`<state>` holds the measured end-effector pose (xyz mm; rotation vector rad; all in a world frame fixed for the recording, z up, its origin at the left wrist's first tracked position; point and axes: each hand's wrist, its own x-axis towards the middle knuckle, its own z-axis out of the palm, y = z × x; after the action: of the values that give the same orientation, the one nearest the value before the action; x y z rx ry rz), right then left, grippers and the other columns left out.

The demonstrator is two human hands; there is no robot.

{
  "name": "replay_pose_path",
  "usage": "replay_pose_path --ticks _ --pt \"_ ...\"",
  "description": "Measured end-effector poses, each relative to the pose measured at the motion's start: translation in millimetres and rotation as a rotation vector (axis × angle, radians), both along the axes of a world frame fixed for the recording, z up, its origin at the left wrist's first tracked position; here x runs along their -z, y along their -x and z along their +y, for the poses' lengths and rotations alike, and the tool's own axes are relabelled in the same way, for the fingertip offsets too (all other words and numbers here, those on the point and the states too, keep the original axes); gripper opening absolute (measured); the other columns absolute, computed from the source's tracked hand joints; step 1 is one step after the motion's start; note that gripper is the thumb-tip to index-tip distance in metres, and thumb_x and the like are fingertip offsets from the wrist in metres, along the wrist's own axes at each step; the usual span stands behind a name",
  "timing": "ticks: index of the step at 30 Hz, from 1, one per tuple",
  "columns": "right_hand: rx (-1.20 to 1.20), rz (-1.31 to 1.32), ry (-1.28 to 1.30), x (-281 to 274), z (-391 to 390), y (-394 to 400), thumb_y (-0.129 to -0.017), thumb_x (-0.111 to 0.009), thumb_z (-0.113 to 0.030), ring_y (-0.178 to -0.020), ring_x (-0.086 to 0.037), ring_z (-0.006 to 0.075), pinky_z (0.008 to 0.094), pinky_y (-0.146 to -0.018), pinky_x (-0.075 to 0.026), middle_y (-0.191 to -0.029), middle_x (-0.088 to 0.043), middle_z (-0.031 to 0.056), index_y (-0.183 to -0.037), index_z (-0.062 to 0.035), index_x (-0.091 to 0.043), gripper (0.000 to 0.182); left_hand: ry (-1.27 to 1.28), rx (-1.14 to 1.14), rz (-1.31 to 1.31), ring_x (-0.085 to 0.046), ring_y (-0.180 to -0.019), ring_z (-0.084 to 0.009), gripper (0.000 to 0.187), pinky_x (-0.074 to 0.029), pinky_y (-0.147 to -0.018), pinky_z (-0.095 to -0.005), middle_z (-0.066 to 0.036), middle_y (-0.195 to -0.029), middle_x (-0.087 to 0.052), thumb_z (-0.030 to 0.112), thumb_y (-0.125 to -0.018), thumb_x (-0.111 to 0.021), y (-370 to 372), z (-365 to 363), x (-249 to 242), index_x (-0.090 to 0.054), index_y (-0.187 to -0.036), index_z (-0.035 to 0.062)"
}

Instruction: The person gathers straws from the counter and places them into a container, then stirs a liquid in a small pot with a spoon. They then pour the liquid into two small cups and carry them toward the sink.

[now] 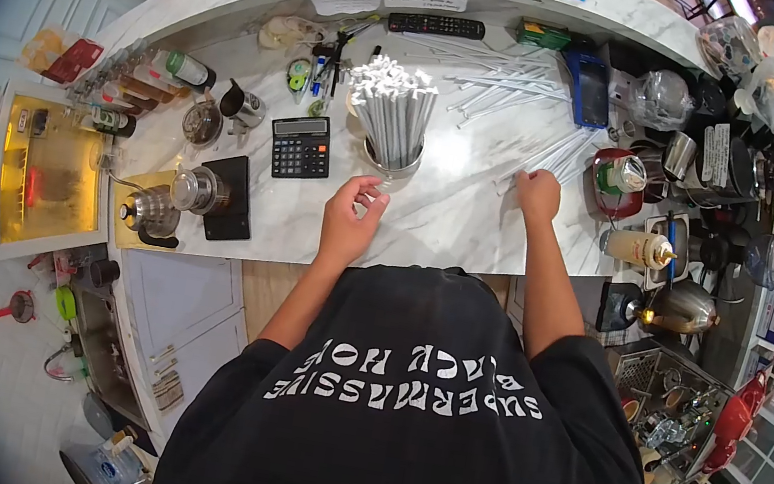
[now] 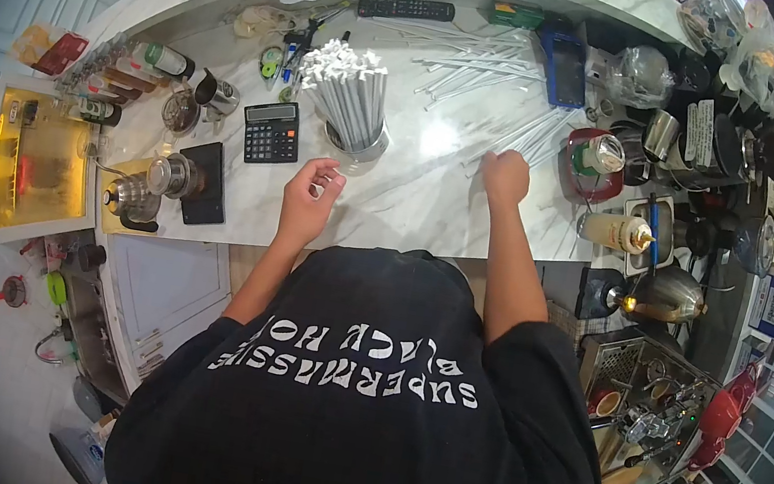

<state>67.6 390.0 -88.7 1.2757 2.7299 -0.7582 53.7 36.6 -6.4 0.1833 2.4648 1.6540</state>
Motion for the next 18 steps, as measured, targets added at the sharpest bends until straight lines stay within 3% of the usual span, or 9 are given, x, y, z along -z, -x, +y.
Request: replay_pose_path --ticks 6,8,11,15,18 --pt "0.053 -0.064 0.075 20.7 12.3 8.3 -0.078 -0.076 -0.032 -0.096 -0.075 0.0417 0.0491 -0.085 -0.060 -0.097 -0.076 0.0263 -0.089 0.0018 -0.076 0.036 0.048 0.104 -0.048 -0.061 -0.079 -0.0145 0.031 -0.052 -0.075 -0.0308 -0.007 -0.095 -0.073 0.016 -0.092 -0.077 -19.6 34.5 -3.4 -0.070 -0.119 0.0017" --pt "0.058 -0.104 0.369 20.3 22.6 5.0 -0.077 -0.077 -0.035 -0.094 -0.075 0.0414 0.0476 -0.084 -0.060 -0.094 -0.076 0.0269 -0.086 0.0034 -0.076 0.040 0.074 0.125 -0.043 -0.061 -0.080 -0.0150 0.031 -0.052 -0.075 -0.0315 -0.007 -0.095 -0.073 0.016 -0.092 -0.077 -22.8 44.6 -2.0 -0.070 -0.119 0.0020" --pt "0.082 -0.024 0.466 25.9 32.5 -12.5 -0.075 -0.077 -0.037 -0.092 -0.075 0.0413 0.0469 -0.083 -0.060 -0.092 -0.076 0.0273 -0.084 0.0041 -0.076 0.042 0.095 0.161 -0.077 -0.062 -0.081 -0.0154 0.032 -0.053 -0.076 -0.0320 -0.007 -0.095 -0.072 0.017 -0.092 -0.077 -23.3 61.1 0.8 -0.070 -0.119 0.0025" --pt "0.026 -0.063 0.322 4.3 27.5 -18.7 -0.078 -0.079 -0.042 -0.096 -0.075 0.0414 0.0484 -0.086 -0.060 -0.101 -0.076 0.0262 -0.095 0.0022 -0.077 0.047 0.128 0.208 -0.039 -0.063 -0.080 -0.0157 0.032 -0.053 -0.076 -0.0321 -0.007 -0.094 -0.072 0.019 -0.093 -0.077 -10.8 91.8 23.8 -0.070 -0.119 0.0031" --pt "-0.026 -0.044 0.154 -0.7 13.9 -7.6 -0.083 -0.078 -0.042 -0.090 -0.076 0.0386 0.0480 -0.079 -0.060 -0.095 -0.078 0.0215 -0.088 0.0003 -0.079 0.043 0.114 0.244 -0.003 -0.063 -0.077 -0.0153 0.032 -0.053 -0.075 -0.0317 -0.007 -0.093 -0.072 0.020 -0.093 -0.078 4.2 117.7 39.6 -0.070 -0.119 0.0039"
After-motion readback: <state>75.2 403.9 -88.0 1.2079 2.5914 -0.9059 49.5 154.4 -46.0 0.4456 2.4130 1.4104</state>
